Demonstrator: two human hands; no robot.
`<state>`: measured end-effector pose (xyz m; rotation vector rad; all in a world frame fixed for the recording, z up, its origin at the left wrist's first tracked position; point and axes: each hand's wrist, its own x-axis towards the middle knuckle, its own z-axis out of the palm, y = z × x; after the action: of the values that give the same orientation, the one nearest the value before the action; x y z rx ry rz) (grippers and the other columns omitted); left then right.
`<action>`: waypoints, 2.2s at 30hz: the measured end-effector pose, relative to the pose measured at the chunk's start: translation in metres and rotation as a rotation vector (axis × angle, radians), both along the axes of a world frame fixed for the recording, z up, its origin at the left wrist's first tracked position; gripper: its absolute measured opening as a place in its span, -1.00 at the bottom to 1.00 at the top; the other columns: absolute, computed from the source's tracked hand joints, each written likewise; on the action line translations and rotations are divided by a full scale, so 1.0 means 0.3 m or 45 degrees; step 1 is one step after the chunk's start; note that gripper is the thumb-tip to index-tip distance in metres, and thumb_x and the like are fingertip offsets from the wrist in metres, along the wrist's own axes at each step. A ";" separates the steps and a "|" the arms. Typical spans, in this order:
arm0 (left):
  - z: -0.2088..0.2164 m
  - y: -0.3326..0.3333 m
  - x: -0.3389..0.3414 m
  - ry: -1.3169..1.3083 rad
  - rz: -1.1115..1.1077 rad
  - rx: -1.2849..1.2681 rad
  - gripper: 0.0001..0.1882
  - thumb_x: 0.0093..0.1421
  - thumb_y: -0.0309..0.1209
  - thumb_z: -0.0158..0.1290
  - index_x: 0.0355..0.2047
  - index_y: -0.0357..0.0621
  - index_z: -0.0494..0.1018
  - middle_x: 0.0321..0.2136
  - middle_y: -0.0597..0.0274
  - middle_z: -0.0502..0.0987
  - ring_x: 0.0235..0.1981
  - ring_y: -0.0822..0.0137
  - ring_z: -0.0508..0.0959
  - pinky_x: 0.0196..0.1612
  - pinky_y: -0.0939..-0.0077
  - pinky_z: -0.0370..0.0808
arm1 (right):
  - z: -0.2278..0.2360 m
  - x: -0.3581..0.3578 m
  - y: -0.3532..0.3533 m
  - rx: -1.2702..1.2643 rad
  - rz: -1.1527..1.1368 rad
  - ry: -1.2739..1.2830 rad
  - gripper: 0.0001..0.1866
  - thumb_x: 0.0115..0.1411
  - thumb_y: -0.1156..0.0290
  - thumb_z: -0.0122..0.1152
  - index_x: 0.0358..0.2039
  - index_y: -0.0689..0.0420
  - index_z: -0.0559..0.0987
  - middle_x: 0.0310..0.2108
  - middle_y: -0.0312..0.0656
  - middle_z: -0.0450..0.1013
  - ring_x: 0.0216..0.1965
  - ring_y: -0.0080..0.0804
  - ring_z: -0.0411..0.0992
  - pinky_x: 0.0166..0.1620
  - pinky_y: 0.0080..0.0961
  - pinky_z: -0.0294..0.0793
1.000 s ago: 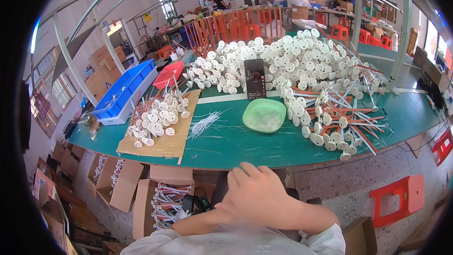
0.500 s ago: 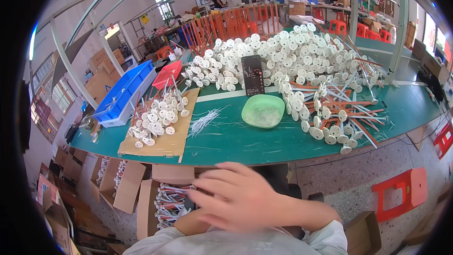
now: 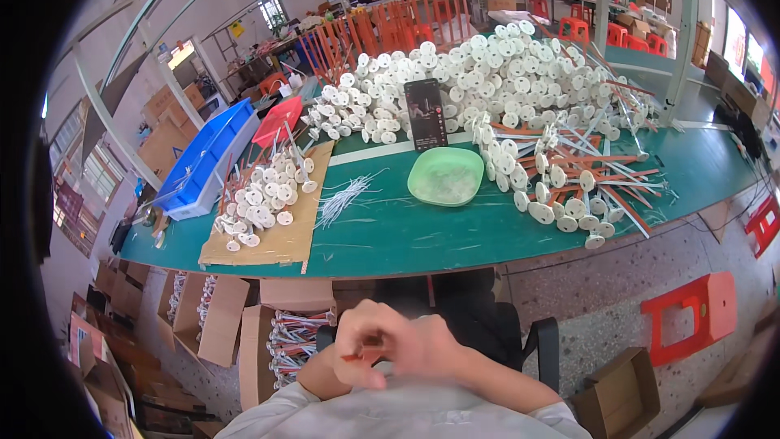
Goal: The person assembles small decorative items by inserting white circular discs onto thin sticks and securing them with white zip ties. They repeatedly pick up sticks and discs, align them, and tie them together before placing the finished bundles into a cardboard box.
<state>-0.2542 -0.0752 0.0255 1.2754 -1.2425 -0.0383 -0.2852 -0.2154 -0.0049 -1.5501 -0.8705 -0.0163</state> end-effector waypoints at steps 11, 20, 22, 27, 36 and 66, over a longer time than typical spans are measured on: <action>-0.270 -0.016 -0.009 0.559 0.272 0.836 -0.17 -0.22 -0.21 0.38 0.07 -0.21 0.31 -0.25 0.17 0.54 -0.26 0.25 0.55 -0.13 0.42 0.46 | -0.174 0.027 0.017 0.486 -0.699 0.329 -0.76 -0.07 0.66 0.34 -0.52 0.15 0.42 -0.60 -0.33 0.41 -0.57 -0.64 0.37 -0.47 -0.65 0.35; -0.348 -0.043 0.063 0.359 0.186 1.036 -0.65 0.03 -0.36 0.19 -0.18 -0.18 0.41 -0.31 0.32 0.46 -0.27 0.40 0.50 -0.16 0.45 0.43 | -0.267 0.002 0.043 0.454 -0.840 0.304 -0.80 -0.05 0.59 0.36 -0.52 0.18 0.45 -0.56 -0.27 0.44 -0.50 -0.62 0.42 -0.47 -0.62 0.39; -0.308 -0.044 0.087 0.534 -0.072 0.710 -0.68 0.07 -0.34 0.16 -0.19 -0.19 0.41 -0.33 0.32 0.46 -0.29 0.39 0.51 -0.19 0.44 0.44 | -0.216 0.011 -0.038 0.042 -0.576 0.513 -0.84 -0.03 0.60 0.33 -0.49 0.20 0.48 -0.55 -0.17 0.45 -0.49 -0.51 0.47 -0.46 -0.59 0.42; -0.443 0.042 0.114 1.020 -0.672 0.910 -0.69 0.15 -0.37 0.10 -0.13 -0.21 0.36 -0.38 0.30 0.48 -0.35 0.42 0.52 -0.28 0.49 0.44 | -0.099 0.099 -0.046 0.443 0.504 0.803 -0.88 -0.05 0.56 0.34 -0.53 0.21 0.53 -0.63 -0.23 0.44 -0.64 -0.58 0.40 -0.61 -0.64 0.33; -0.472 -0.001 -0.017 0.952 0.078 0.612 -0.72 0.28 -0.41 -0.03 -0.05 -0.25 0.27 -0.49 0.27 0.50 -0.49 0.47 0.53 -0.46 0.57 0.42 | -0.222 0.096 -0.072 0.408 -0.059 0.694 -0.87 0.10 0.54 0.21 -0.36 0.22 0.44 -0.59 -0.24 0.44 -0.58 -0.58 0.43 -0.55 -0.64 0.40; -0.449 0.092 -0.055 0.662 0.489 0.269 -0.51 0.39 -0.14 -0.39 -0.52 -0.18 0.33 -0.65 0.25 0.36 -0.63 0.37 0.35 -0.54 0.47 0.28 | -0.065 0.241 0.066 -0.044 0.270 0.620 -0.76 0.07 0.38 0.32 -0.33 0.23 0.50 -0.42 -0.21 0.45 -0.37 -0.42 0.41 -0.34 -0.50 0.37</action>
<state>-0.2707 -0.0476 -0.1091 1.5461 -0.5493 -0.2144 -0.2128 -0.1954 -0.0243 -1.3997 -0.6402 0.5115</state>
